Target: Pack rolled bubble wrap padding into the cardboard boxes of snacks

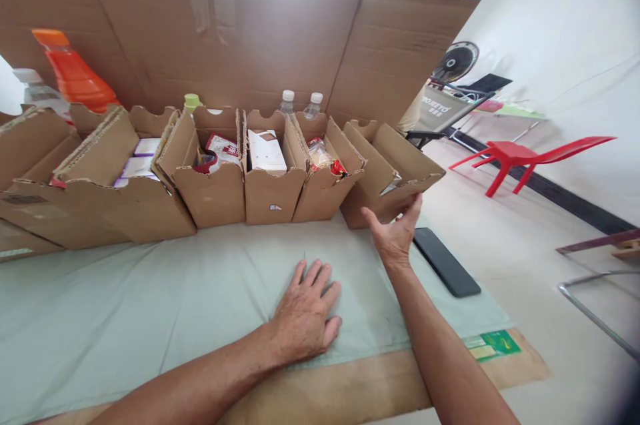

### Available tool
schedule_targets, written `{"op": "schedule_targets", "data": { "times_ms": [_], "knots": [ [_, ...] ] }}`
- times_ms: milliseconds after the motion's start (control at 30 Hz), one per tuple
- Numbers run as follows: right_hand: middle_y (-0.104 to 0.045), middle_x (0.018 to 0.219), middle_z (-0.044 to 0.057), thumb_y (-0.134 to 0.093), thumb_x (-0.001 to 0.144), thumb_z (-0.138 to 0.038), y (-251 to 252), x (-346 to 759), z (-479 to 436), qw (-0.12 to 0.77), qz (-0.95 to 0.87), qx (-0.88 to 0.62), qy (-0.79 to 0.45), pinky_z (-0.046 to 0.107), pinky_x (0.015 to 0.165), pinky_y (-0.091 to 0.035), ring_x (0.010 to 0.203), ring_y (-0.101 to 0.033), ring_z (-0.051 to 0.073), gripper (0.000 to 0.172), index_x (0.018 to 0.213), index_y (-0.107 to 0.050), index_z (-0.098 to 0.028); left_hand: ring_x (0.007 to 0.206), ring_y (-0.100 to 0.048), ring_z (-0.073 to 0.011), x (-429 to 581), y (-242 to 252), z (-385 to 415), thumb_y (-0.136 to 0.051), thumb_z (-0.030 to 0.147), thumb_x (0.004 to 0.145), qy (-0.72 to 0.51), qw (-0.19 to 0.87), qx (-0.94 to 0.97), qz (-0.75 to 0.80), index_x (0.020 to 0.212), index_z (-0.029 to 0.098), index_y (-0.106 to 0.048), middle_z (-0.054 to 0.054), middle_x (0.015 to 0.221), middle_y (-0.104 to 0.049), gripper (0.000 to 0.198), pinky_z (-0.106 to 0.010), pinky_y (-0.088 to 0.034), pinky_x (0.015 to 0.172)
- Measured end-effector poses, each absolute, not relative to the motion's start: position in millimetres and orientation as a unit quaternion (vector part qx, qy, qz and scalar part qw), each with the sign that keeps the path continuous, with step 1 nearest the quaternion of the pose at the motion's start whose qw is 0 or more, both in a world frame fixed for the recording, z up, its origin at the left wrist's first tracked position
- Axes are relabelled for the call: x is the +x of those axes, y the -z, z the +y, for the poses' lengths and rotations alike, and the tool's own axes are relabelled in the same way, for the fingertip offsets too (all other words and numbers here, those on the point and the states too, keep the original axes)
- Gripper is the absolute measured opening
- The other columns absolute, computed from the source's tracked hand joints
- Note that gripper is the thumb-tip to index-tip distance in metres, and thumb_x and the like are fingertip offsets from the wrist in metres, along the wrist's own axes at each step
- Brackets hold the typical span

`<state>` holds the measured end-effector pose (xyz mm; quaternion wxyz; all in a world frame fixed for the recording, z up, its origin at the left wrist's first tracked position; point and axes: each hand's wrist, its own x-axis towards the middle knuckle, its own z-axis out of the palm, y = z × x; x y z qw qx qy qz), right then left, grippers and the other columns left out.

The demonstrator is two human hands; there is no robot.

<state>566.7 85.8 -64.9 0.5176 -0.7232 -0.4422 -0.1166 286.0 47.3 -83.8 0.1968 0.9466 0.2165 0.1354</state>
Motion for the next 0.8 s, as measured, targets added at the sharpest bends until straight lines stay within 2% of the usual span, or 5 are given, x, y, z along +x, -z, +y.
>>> {"op": "schedule_targets", "data": {
  "times_ms": [100,400,567,700,800],
  "knots": [
    [-0.032,0.163,0.027,-0.081,0.068,-0.069,68.6,563.9,101.7,0.515,-0.421,-0.733,0.139,0.061,0.123,-0.030,0.152,-0.033,0.040,0.130,0.163,-0.014,-0.011,0.155,-0.037,-0.0370,286.3,83.5,47.8,-0.060,0.044,0.098,-0.133,0.199,0.947,0.216,0.146,0.017,-0.056,-0.019,0.163,-0.047,0.056,-0.062,-0.025,0.129],
    [-0.029,0.165,0.026,-0.076,0.073,-0.069,68.6,548.2,117.4,0.494,-0.399,-0.758,0.148,0.064,0.123,-0.028,0.157,-0.024,0.041,0.124,0.164,-0.013,-0.014,0.155,-0.037,-0.0380,285.7,86.2,47.1,-0.060,0.044,0.098,-0.136,0.200,0.946,0.215,0.147,0.016,-0.056,-0.020,0.163,-0.047,0.056,-0.064,-0.025,0.129],
    [-0.032,0.164,0.027,-0.077,0.072,-0.072,65.5,548.3,105.7,0.491,-0.400,-0.762,0.134,0.066,0.121,-0.030,0.154,-0.031,0.043,0.124,0.163,-0.018,-0.014,0.155,-0.038,-0.0378,286.9,85.9,47.6,-0.060,0.045,0.098,-0.137,0.196,0.947,0.217,0.147,0.017,-0.055,-0.019,0.163,-0.048,0.057,-0.063,-0.025,0.129],
    [-0.055,0.147,0.021,-0.074,0.080,-0.064,35.6,525.3,69.9,0.504,-0.440,-0.726,0.160,0.063,0.111,-0.044,0.132,-0.057,0.039,0.093,0.153,-0.043,-0.017,0.155,-0.038,-0.0375,286.6,81.3,48.9,-0.061,0.046,0.097,-0.135,0.198,0.947,0.213,0.146,0.016,-0.055,-0.019,0.162,-0.048,0.057,-0.062,-0.025,0.129],
    [-0.074,0.110,0.008,-0.067,0.092,-0.048,-4.5,488.0,57.8,0.500,-0.533,-0.675,0.107,0.045,0.091,-0.056,0.089,-0.069,0.024,0.068,0.152,-0.048,-0.024,0.155,-0.038,-0.0388,285.6,80.5,48.9,-0.061,0.044,0.097,-0.137,0.205,0.946,0.210,0.144,0.014,-0.057,-0.021,0.161,-0.048,0.056,-0.063,-0.025,0.129]
  ]
}}
